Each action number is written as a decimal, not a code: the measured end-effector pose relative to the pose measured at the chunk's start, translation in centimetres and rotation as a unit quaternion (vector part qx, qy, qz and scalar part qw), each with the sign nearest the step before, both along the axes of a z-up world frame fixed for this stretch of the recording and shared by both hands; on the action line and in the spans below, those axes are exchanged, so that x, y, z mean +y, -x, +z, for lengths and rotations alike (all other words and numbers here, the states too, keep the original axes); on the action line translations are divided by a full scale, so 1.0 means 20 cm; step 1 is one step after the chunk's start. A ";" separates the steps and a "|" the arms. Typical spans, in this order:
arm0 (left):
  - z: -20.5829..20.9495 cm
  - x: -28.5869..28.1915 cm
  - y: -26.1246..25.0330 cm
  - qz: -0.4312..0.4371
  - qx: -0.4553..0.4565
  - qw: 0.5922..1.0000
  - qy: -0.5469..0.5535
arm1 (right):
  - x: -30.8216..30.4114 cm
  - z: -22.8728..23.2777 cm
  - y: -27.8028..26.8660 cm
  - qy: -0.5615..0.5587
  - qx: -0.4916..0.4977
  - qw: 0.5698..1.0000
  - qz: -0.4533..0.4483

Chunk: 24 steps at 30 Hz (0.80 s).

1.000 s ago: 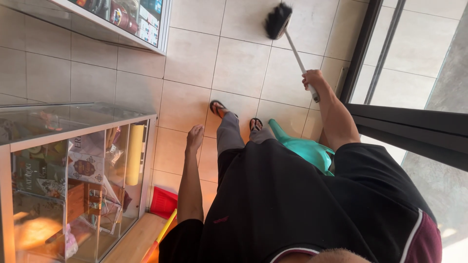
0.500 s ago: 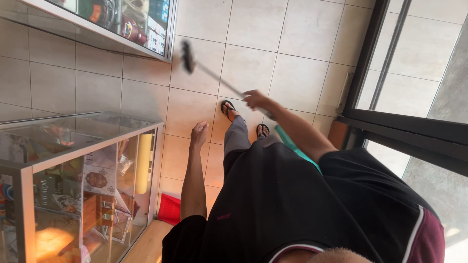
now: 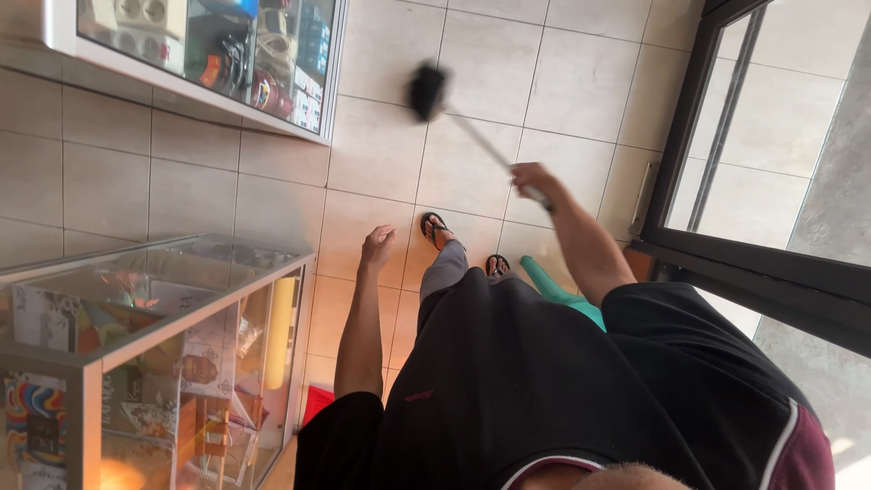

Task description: The recorder is sweeping the tiled floor and moving plastic chairs in a shop or home workspace area.

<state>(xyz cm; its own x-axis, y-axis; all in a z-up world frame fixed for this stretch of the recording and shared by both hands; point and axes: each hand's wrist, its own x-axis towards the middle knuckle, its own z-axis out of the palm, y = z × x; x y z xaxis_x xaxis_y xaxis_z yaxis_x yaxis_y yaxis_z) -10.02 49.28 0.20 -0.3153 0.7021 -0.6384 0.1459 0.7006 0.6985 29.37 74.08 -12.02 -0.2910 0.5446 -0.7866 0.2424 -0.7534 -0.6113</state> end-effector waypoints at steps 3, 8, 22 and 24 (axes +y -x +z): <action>-0.01 0.09 0.05 -0.039 0.017 0.999 0.007 | 0.08 0.09 -0.37 -0.010 0.013 0.994 -0.107; -0.08 0.22 0.16 -0.060 0.025 0.998 -0.007 | 0.17 0.38 -0.49 0.075 -0.064 0.946 -0.310; -0.06 0.34 0.33 -0.062 0.021 0.998 0.018 | 0.06 -0.05 0.36 -0.024 0.161 0.986 -0.042; -0.04 0.35 0.35 -0.072 0.052 0.996 0.016 | 0.08 -0.04 0.66 -0.024 0.078 0.993 0.084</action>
<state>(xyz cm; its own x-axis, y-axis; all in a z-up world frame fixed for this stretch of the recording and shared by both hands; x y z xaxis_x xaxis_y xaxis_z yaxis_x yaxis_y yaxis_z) -16.95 56.27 -0.70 -0.2778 0.7247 -0.6305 0.3176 0.6887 0.6517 16.12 75.77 -12.87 -0.4967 0.5145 -0.6989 0.2612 -0.6793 -0.6857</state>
